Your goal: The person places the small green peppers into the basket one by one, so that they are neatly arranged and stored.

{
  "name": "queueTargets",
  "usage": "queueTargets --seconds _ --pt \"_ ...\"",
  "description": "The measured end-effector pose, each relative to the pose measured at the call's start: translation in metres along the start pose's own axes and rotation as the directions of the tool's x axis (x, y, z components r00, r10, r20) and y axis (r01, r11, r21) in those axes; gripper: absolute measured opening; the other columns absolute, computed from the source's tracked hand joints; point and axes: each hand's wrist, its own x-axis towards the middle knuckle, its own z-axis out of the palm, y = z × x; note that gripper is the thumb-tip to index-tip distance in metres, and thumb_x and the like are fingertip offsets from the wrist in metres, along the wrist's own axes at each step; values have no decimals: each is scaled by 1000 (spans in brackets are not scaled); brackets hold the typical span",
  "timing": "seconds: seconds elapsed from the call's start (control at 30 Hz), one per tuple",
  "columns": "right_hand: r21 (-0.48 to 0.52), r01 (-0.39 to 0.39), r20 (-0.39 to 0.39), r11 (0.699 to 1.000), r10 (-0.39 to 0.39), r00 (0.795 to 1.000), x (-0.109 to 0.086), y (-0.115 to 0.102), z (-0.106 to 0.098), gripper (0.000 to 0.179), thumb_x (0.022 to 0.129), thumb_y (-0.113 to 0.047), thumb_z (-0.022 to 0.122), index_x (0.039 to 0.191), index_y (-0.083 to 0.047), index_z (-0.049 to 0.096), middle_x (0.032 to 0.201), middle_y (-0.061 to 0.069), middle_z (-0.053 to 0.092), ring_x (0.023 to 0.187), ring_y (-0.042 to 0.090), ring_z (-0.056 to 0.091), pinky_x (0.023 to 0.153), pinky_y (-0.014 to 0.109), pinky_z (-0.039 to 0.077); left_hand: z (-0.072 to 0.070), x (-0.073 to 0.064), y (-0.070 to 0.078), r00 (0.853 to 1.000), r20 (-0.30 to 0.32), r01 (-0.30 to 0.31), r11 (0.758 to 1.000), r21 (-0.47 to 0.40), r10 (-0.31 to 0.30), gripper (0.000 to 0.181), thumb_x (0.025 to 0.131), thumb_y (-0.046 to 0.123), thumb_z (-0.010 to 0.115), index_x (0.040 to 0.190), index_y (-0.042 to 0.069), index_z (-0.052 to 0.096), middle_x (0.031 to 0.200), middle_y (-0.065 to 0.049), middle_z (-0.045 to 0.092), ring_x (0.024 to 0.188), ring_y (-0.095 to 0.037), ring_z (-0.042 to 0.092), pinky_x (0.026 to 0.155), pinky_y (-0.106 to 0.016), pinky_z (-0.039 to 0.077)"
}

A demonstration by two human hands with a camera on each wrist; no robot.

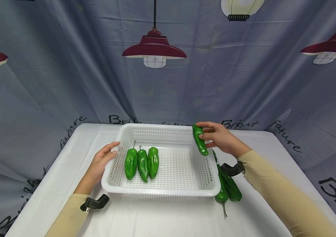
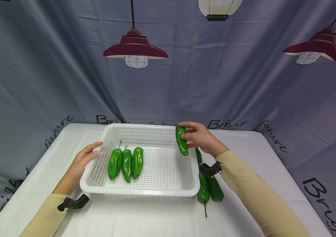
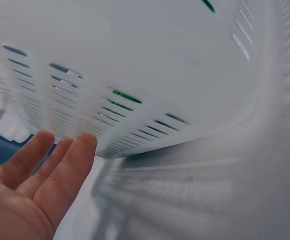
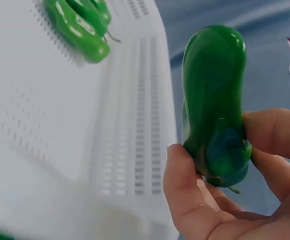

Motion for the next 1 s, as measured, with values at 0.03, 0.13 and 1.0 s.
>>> queueTargets --seconds 0.03,0.13,1.0 --pt "1 -3 3 1000 3 1000 2 0 4 57 97 -5 54 150 -14 35 144 22 41 109 26 62 89 47 58 0 0 0 1000 2 0 1000 0 0 45 104 25 46 145 8 40 130 10 50 104 -8 65 83 -28 60" --pt "-2 -3 19 1000 3 1000 7 -2 15 56 97 -5 55 149 -15 37 143 22 43 113 30 61 88 48 58 0 0 -1 1000 2 -1 1000 -5 1 44 104 25 47 144 8 41 129 10 51 103 -9 65 82 -28 60" --pt "9 -30 91 1000 29 995 37 -2 87 48 92 2 60 137 -12 51 126 20 54 91 23 66 69 39 62 0 0 -1 1000 3 -28 999 -28 28 41 103 21 48 143 9 44 129 7 52 103 -9 65 83 -29 60"
